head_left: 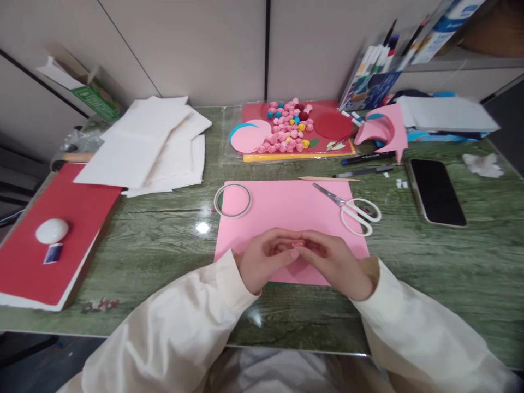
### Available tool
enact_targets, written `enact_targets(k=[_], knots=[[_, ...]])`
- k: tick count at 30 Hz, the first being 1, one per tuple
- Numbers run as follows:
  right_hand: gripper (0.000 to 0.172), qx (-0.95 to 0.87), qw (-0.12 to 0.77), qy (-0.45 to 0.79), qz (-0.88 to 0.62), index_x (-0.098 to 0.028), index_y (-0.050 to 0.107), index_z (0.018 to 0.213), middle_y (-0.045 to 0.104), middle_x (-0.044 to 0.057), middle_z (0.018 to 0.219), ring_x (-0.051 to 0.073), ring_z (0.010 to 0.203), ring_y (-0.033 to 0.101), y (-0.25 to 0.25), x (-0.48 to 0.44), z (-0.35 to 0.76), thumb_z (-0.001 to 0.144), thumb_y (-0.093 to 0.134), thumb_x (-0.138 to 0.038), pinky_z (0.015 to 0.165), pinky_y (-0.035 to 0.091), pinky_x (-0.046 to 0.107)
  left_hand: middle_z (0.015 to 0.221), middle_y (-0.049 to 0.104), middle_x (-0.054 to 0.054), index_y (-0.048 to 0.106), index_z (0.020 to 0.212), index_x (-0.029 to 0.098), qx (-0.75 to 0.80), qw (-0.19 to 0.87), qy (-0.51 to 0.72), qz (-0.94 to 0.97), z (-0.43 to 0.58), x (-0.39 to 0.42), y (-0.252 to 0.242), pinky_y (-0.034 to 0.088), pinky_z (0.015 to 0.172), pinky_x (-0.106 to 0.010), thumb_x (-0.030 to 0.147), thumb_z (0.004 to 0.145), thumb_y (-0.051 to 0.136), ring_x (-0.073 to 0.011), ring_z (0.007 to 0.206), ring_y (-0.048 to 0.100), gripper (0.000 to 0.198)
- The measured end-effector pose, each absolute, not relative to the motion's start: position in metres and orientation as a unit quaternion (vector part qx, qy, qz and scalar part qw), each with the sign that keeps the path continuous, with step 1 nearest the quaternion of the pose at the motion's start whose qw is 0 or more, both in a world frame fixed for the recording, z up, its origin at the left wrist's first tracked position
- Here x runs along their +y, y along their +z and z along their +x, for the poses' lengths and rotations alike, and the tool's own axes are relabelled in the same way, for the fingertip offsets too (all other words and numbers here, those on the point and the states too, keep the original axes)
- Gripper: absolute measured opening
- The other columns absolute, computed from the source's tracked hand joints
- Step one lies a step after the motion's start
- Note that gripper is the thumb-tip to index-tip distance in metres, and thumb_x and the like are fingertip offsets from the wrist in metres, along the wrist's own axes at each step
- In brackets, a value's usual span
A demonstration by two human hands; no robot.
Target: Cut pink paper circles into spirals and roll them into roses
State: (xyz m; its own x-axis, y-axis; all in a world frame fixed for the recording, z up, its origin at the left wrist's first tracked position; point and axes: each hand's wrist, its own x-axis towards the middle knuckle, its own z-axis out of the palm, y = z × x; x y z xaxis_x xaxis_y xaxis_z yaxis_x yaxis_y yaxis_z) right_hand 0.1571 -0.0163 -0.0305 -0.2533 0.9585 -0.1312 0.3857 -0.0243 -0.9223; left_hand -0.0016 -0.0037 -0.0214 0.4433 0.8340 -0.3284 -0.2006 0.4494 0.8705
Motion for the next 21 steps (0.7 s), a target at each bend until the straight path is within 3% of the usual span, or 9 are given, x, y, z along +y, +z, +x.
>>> enact_targets(k=[6,14,21], knots=[[0.017,-0.672,0.295,0.423,-0.531,-0.020,0.058,0.096,0.065,0.002,0.085,0.014,0.076,0.060,-0.0247,-0.0197,0.1561,0.081,0.050,-0.026,0.068,0.047,0.024,0.077,0.063,-0.003,0.056,0.086,0.015,0.435,0.703,0.350,0.441,0.0020,-0.0075,-0.0271,0.036,0.056,-0.022,0.020,0.063,0.067,-0.0066,0.059,0.048,0.026],[0.016,-0.699,0.305,0.373,-0.528,-0.018,0.057,0.095,0.064,0.004,0.087,0.014,0.077,0.059,-0.0213,-0.0226,0.1554,0.082,0.049,-0.023,0.069,0.046,0.023,0.072,0.063,-0.002,0.054,0.082,0.015,0.442,0.706,0.354,0.426,0.0035,-0.0089,-0.0270,0.038,0.058,-0.022,0.020,0.063,0.067,-0.0068,0.059,0.049,0.023],[0.018,-0.676,0.302,0.437,-0.510,-0.020,0.057,0.096,0.064,0.003,0.084,0.014,0.075,0.059,-0.0234,-0.0187,0.1575,0.082,0.049,-0.027,0.069,0.047,0.024,0.076,0.065,-0.003,0.055,0.081,0.015,0.433,0.718,0.362,0.408,0.0025,-0.0077,-0.0240,0.042,0.066,-0.025,0.018,0.061,0.069,-0.0095,0.066,0.056,0.024]])
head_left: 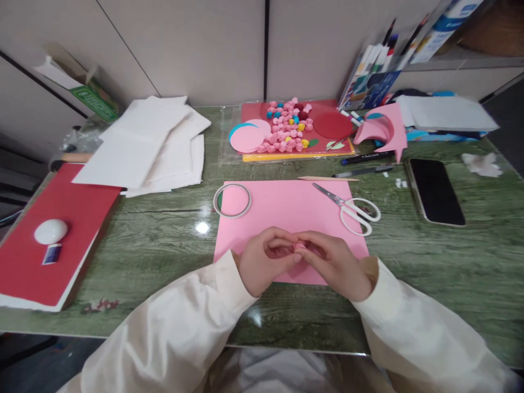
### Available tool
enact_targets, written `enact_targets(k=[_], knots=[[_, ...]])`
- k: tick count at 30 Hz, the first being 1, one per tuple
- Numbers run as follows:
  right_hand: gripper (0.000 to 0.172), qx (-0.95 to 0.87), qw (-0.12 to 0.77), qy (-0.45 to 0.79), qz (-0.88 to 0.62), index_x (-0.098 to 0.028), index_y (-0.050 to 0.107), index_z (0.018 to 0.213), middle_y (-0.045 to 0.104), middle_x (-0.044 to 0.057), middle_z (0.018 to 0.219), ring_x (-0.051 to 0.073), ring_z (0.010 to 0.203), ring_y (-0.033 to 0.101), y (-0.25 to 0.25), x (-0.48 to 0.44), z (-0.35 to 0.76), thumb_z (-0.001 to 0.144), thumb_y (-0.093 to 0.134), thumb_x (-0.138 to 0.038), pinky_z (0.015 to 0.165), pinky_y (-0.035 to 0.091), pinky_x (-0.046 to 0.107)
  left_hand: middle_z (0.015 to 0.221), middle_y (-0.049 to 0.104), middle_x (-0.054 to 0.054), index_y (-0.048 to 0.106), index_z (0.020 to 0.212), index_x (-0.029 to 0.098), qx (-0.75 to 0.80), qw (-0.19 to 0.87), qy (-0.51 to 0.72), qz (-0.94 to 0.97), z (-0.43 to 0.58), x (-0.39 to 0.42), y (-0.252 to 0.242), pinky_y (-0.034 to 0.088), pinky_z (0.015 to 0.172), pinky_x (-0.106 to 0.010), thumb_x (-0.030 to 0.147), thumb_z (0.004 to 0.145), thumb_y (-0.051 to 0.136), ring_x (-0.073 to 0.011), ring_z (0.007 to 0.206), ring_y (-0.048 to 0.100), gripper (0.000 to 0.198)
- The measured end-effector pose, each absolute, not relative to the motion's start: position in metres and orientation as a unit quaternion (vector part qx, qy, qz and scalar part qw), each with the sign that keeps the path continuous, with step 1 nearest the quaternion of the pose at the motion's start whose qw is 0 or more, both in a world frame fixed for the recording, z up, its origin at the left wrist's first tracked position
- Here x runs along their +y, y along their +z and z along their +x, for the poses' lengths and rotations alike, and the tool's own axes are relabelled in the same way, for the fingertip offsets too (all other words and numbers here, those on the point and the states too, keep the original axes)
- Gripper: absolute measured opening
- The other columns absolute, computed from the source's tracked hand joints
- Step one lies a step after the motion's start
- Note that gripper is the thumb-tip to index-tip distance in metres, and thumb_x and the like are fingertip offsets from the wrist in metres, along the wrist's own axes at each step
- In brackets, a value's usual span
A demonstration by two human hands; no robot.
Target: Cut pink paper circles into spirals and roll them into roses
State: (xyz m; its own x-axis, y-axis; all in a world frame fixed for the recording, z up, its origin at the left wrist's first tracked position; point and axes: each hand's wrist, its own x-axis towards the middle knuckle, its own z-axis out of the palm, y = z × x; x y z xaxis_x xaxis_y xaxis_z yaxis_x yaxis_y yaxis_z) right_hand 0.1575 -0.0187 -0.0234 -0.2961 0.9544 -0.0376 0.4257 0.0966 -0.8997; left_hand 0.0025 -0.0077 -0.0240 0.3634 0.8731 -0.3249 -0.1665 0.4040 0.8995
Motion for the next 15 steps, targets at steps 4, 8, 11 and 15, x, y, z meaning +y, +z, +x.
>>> enact_targets(k=[4,8,11,15], knots=[[0.021,-0.644,0.292,0.492,-0.508,-0.020,0.057,0.097,0.064,0.003,0.087,0.016,0.078,0.060,-0.028,-0.014,0.160,0.080,0.051,-0.031,0.067,0.049,0.026,0.080,0.066,-0.004,0.057,0.079,0.014,0.411,0.749,0.355,0.378,0.000,-0.004,-0.025,0.044,0.072,-0.028,0.018,0.060,0.070,-0.0125,0.073,0.059,0.024],[0.027,-0.687,0.269,0.425,-0.524,-0.022,0.055,0.103,0.063,0.003,0.093,0.017,0.081,0.059,-0.027,-0.011,0.159,0.077,0.054,-0.029,0.070,0.048,0.029,0.080,0.066,-0.005,0.059,0.080,0.013,0.400,0.778,0.349,0.335,-0.003,0.000,-0.031,0.044,0.074,-0.028,0.021,0.066,0.065,-0.0131,0.077,0.060,0.017],[0.031,-0.744,0.244,0.343,-0.519,-0.021,0.053,0.107,0.061,0.005,0.095,0.017,0.085,0.057,-0.023,-0.013,0.157,0.077,0.055,-0.030,0.075,0.046,0.031,0.079,0.066,-0.005,0.060,0.079,0.013,0.406,0.795,0.342,0.294,-0.003,0.002,-0.034,0.044,0.071,-0.026,0.019,0.063,0.067,-0.0115,0.072,0.060,0.019],[0.037,-0.771,0.227,0.297,-0.515,-0.020,0.051,0.110,0.061,0.005,0.094,0.017,0.083,0.056,-0.018,-0.009,0.163,0.077,0.056,-0.035,0.077,0.045,0.031,0.074,0.065,-0.004,0.059,0.078,0.012,0.404,0.812,0.342,0.245,-0.003,0.004,-0.037,0.044,0.065,-0.026,0.019,0.060,0.069,-0.0105,0.064,0.059,0.022]])
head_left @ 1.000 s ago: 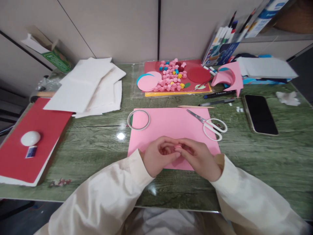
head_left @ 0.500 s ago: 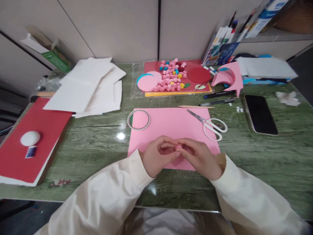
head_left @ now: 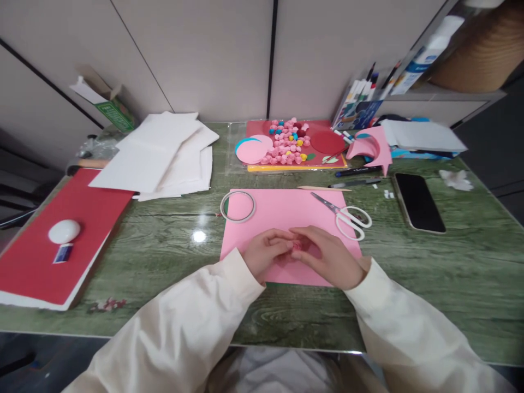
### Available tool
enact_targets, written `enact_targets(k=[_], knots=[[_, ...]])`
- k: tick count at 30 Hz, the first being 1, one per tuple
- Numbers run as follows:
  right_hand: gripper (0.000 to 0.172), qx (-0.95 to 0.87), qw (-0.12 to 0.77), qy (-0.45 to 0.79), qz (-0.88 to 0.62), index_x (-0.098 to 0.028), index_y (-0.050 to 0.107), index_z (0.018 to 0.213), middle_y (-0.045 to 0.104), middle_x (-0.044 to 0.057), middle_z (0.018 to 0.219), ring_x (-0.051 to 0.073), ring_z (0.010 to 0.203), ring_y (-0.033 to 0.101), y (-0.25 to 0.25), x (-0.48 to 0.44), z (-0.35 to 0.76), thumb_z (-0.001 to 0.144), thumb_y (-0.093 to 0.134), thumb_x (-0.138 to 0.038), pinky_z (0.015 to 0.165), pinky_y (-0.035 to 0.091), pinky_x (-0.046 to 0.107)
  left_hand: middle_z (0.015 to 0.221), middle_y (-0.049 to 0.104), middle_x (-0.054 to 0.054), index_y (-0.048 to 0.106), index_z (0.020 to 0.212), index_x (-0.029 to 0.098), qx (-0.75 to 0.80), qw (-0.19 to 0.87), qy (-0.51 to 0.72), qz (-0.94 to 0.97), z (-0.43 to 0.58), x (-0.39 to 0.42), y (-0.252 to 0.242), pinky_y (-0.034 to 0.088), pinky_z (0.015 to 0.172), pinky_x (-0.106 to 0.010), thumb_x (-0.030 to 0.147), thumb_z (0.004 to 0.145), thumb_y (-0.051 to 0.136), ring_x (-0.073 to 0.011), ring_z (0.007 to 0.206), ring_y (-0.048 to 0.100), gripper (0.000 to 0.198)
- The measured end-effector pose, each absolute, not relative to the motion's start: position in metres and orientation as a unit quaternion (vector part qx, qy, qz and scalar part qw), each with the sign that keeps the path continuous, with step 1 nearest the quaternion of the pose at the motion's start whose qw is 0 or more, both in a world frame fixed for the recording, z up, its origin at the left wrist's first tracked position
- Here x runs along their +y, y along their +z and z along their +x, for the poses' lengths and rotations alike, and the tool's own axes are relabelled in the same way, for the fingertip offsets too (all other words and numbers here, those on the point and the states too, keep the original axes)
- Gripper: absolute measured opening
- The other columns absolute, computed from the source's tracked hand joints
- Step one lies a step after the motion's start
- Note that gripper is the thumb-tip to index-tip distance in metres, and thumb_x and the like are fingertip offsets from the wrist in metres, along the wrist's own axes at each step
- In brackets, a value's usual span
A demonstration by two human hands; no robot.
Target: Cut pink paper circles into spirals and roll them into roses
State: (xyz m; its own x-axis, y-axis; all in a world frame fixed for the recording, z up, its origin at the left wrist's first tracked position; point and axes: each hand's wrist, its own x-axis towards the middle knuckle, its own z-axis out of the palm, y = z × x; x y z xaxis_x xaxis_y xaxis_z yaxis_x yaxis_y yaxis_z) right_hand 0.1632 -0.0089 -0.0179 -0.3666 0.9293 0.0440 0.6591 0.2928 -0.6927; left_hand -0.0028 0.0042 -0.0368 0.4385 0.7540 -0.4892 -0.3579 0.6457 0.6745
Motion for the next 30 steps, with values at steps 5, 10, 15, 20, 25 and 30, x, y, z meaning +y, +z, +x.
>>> enact_targets(k=[5,10,15,20,25,30], knots=[[0.026,-0.742,0.287,0.099,-0.597,-0.019,0.055,0.106,0.061,0.007,0.102,0.019,0.093,0.053,-0.030,0.029,0.197,0.087,0.040,-0.026,0.081,0.040,0.033,0.079,0.067,-0.006,0.058,0.076,0.012,0.405,0.806,0.371,0.219,-0.005,0.006,-0.037,0.043,0.069,-0.025,0.017,0.062,0.067,-0.0122,0.073,0.061,0.017],[0.031,-0.744,0.158,-0.075,-0.645,-0.014,0.052,0.113,0.055,0.012,0.117,0.026,0.108,0.041,-0.052,0.061,0.218,0.086,0.039,-0.019,0.084,0.031,0.041,0.081,0.067,-0.006,0.061,0.077,0.011,0.408,0.810,0.356,0.222,-0.006,0.008,-0.035,0.043,0.073,-0.027,0.015,0.057,0.071,-0.0129,0.076,0.062,0.023],[0.027,-0.757,0.101,-0.103,-0.637,-0.018,0.054,0.109,0.060,0.008,0.108,0.026,0.101,0.041,-0.052,0.059,0.216,0.085,0.042,-0.019,0.080,0.029,0.039,0.080,0.067,-0.005,0.062,0.082,0.013,0.421,0.802,0.350,0.239,-0.007,0.008,-0.036,0.043,0.074,-0.027,0.019,0.057,0.072,-0.0122,0.073,0.063,0.028],[0.033,-0.782,0.101,-0.105,-0.606,-0.019,0.048,0.117,0.057,0.007,0.114,0.027,0.108,0.035,-0.048,0.059,0.216,0.085,0.041,-0.017,0.084,0.026,0.040,0.081,0.067,-0.006,0.061,0.085,0.013,0.443,0.785,0.344,0.263,-0.004,0.007,-0.037,0.044,0.071,-0.026,0.021,0.059,0.071,-0.0127,0.074,0.063,0.029],[0.029,-0.776,0.087,-0.113,-0.615,-0.019,0.052,0.112,0.062,0.009,0.095,0.027,0.094,0.041,-0.047,0.060,0.217,0.085,0.041,-0.020,0.075,0.027,0.038,0.081,0.067,-0.005,0.062,0.083,0.013,0.451,0.782,0.338,0.266,-0.003,0.007,-0.035,0.044,0.072,-0.025,0.020,0.059,0.071,-0.0121,0.075,0.063,0.027],[0.024,-0.760,0.066,-0.131,-0.634,-0.017,0.058,0.100,0.058,0.011,0.089,0.026,0.088,0.041,-0.045,0.058,0.221,0.085,0.040,-0.022,0.066,0.026,0.035,0.082,0.067,-0.006,0.062,0.085,0.014,0.449,0.781,0.339,0.272,-0.004,0.007,-0.039,0.044,0.073,-0.026,0.022,0.059,0.071,-0.0128,0.077,0.062,0.028]])
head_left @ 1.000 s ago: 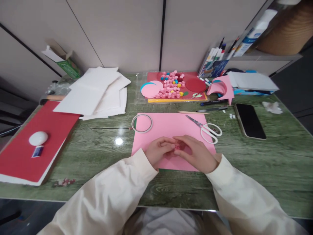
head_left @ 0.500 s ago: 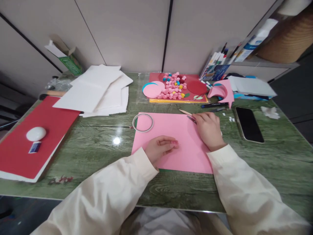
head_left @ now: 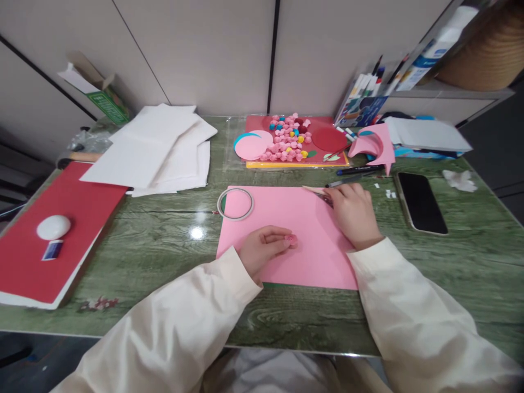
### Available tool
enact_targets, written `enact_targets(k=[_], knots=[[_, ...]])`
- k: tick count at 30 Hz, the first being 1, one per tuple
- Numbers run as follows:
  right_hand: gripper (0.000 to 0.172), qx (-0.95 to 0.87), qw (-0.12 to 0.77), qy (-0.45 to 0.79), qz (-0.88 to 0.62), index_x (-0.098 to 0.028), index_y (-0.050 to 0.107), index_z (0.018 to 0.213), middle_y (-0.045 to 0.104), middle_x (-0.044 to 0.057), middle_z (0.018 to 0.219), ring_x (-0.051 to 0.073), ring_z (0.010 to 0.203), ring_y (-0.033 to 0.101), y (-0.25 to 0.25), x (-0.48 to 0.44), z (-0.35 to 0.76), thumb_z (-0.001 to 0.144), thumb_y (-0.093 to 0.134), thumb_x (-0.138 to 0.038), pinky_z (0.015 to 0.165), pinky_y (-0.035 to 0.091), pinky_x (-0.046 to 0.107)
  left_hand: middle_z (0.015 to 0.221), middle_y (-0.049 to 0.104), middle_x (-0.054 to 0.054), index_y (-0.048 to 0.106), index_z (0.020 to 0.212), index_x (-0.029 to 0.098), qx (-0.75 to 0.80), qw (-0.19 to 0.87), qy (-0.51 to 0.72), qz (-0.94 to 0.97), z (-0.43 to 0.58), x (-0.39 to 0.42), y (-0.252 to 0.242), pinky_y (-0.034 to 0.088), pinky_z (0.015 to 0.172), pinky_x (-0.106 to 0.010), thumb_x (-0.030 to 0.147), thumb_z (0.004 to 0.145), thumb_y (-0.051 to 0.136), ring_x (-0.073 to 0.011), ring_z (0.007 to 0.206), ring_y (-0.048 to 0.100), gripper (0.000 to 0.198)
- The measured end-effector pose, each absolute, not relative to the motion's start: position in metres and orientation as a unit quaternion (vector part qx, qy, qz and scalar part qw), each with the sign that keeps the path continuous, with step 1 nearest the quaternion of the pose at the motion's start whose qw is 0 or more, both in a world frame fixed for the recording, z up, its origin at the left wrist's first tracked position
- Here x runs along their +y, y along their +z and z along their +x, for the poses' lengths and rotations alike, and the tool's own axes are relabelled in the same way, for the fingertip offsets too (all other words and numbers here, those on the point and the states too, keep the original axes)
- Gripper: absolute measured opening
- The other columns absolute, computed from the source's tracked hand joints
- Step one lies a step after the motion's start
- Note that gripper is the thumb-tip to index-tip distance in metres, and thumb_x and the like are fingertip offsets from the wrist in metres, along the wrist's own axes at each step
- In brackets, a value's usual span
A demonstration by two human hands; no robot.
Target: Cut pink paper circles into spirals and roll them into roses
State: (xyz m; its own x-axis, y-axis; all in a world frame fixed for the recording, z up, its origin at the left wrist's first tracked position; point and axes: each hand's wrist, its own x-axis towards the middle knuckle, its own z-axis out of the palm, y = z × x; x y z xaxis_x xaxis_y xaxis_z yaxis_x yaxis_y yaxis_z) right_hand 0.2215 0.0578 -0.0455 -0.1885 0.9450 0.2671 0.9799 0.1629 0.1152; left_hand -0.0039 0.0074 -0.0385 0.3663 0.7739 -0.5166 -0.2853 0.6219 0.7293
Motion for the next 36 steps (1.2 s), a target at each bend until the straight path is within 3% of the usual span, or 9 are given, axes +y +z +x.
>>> enact_targets(k=[8,10,14,18,23,29,36], knots=[[0.020,-0.720,0.095,-0.166,-0.667,-0.013,0.054,0.087,0.059,0.013,0.082,0.029,0.086,0.045,-0.030,0.041,0.208,0.086,0.037,-0.023,0.070,0.029,0.041,0.080,0.067,-0.006,0.061,0.083,0.013,0.452,0.783,0.340,0.260,-0.005,0.008,-0.036,0.045,0.071,-0.026,0.022,0.058,0.071,-0.0130,0.075,0.062,0.028],[0.015,-0.744,0.157,-0.131,-0.635,-0.015,0.053,0.090,0.060,0.012,0.085,0.028,0.086,0.049,-0.024,0.032,0.199,0.084,0.040,-0.021,0.072,0.033,0.042,0.079,0.067,-0.005,0.061,0.082,0.013,0.453,0.780,0.344,0.261,-0.005,0.009,-0.035,0.045,0.071,-0.026,0.021,0.058,0.071,-0.0126,0.075,0.062,0.027],[0.017,-0.786,0.380,0.035,-0.486,-0.023,0.049,0.095,0.062,0.007,0.090,0.022,0.084,0.057,-0.024,0.011,0.182,0.080,0.047,-0.017,0.073,0.045,0.040,0.079,0.067,-0.006,0.061,0.081,0.012,0.434,0.771,0.386,0.262,-0.005,0.010,-0.038,0.046,0.076,-0.029,0.020,0.059,0.071,-0.0137,0.076,0.062,0.025],[0.021,-0.783,0.447,0.148,-0.407,-0.027,0.051,0.096,0.064,0.004,0.086,0.020,0.076,0.062,-0.035,-0.008,0.176,0.077,0.052,-0.019,0.065,0.051,0.037,0.077,0.067,-0.007,0.061,0.080,0.011,0.422,0.755,0.422,0.271,-0.005,0.009,-0.041,0.045,0.081,-0.032,0.019,0.059,0.070,-0.0143,0.076,0.062,0.024],[0.019,-0.792,0.459,0.205,-0.347,-0.026,0.051,0.090,0.063,0.004,0.081,0.018,0.070,0.062,-0.040,-0.013,0.179,0.074,0.056,-0.017,0.059,0.052,0.034,0.079,0.067,-0.007,0.061,0.080,0.012,0.427,0.745,0.424,0.287,-0.005,0.009,-0.044,0.045,0.080,-0.033,0.019,0.059,0.070,-0.0139,0.075,0.062,0.024],[0.031,-0.809,0.467,0.190,-0.302,-0.024,0.050,0.090,0.058,0.003,0.079,0.016,0.067,0.057,-0.031,-0.009,0.173,0.068,0.057,-0.004,0.055,0.051,0.032,0.077,0.067,-0.006,0.062,0.079,0.012,0.445,0.727,0.424,0.306,-0.004,0.009,-0.040,0.046,0.079,-0.032,0.019,0.059,0.070,-0.0139,0.075,0.062,0.023],[0.032,-0.820,0.460,0.169,-0.295,-0.022,0.050,0.091,0.058,0.004,0.080,0.016,0.071,0.057,-0.027,-0.010,0.169,0.067,0.057,-0.003,0.056,0.050,0.031,0.078,0.067,-0.007,0.062,0.078,0.011,0.454,0.715,0.423,0.322,-0.003,0.009,-0.037,0.046,0.079,-0.033,0.020,0.059,0.069,-0.0143,0.076,0.061,0.022]])
